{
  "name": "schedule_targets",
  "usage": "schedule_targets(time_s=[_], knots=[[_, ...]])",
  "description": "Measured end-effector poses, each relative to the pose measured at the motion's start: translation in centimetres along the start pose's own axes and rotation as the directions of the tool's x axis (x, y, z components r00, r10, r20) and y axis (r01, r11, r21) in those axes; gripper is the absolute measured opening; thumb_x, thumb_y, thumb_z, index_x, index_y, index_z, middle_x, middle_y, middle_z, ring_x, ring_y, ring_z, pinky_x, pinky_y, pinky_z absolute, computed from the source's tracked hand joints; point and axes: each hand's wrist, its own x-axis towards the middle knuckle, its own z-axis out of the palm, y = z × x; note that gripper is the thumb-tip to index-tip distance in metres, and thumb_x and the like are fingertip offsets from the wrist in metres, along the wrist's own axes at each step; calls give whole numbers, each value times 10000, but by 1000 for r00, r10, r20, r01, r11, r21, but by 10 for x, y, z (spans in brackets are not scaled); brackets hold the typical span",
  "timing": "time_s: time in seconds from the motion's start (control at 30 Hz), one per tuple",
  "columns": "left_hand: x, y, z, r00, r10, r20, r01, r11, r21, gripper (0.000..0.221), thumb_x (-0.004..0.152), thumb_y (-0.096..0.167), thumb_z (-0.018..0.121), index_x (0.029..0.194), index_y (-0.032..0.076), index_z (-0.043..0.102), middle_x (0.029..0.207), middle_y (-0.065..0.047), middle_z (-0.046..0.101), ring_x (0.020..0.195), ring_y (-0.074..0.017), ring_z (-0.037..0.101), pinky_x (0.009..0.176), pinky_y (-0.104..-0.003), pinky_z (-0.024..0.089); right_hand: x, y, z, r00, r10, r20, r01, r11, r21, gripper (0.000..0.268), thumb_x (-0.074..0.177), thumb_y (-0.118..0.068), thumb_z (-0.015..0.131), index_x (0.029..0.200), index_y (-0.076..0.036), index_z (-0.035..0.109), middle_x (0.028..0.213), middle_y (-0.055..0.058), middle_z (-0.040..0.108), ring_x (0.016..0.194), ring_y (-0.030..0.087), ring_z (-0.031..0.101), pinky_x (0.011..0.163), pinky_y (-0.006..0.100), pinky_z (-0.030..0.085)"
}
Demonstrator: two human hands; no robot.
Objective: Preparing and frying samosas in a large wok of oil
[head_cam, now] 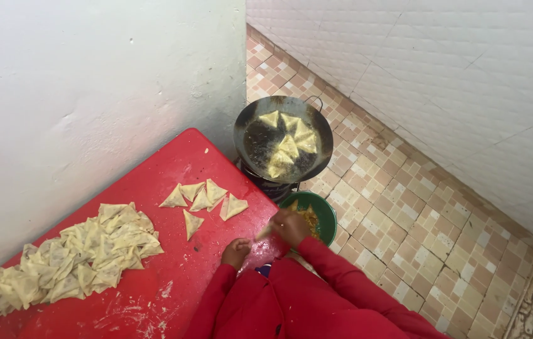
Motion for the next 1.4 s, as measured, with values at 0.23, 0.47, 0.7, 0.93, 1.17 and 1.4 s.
schedule_targets(time_s=[0.23,0.47,0.7,0.93,1.17,1.4], knots=[[16,-10,-11,973,-85,-217,103,992,74,404,863,443,931,1257,373,879,1095,32,898,984,-189,869,887,-350,725,103,75,-68,971,22,-239,-85,962,-259,148,996,-386,822,1003,-242,854,1037,14,759,1020,299,751,865,444,641],[65,2,-38,926,16,-378,114,941,319,320,902,539,837,1166,365,884,1107,59,884,1189,-253,811,1069,-443,649,150,188,-26,929,-192,-316,-37,803,-595,26,811,-257,837,792,-242,827,865,-9,674,882,280,735,713,439,650],[49,98,-45,898,167,-408,-9,932,361,416,976,193,812,1289,-81,821,1117,-254,832,1253,-426,759,1156,-519,571,86,73,-63,931,41,-364,-132,964,-229,248,1042,-276,752,814,-180,748,812,59,676,827,353,732,739,517,616],[124,56,-26,894,61,-443,174,866,470,486,839,534,976,1197,237,835,1286,-73,779,1262,-396,775,1072,-557,647,-16,-12,-32,975,-52,-214,47,999,-28,221,992,-335,847,872,-149,843,887,125,797,927,404,760,835,512,640],[87,65,-9,924,82,-374,-67,996,52,290,929,344,874,1120,248,679,1080,-70,772,982,-295,777,842,-414,642,-3,-11,-16,973,-229,0,229,973,13,302,1049,-331,742,1292,-153,761,1308,150,747,1145,452,723,945,538,640],[-2,73,23,992,38,124,68,661,-747,576,1032,-43,728,1560,47,514,1402,-204,587,1065,-311,765,833,-341,737,0,6,16,966,-253,47,242,955,172,226,1070,-181,704,1286,-151,763,1298,124,733,1159,423,757,948,519,659]])
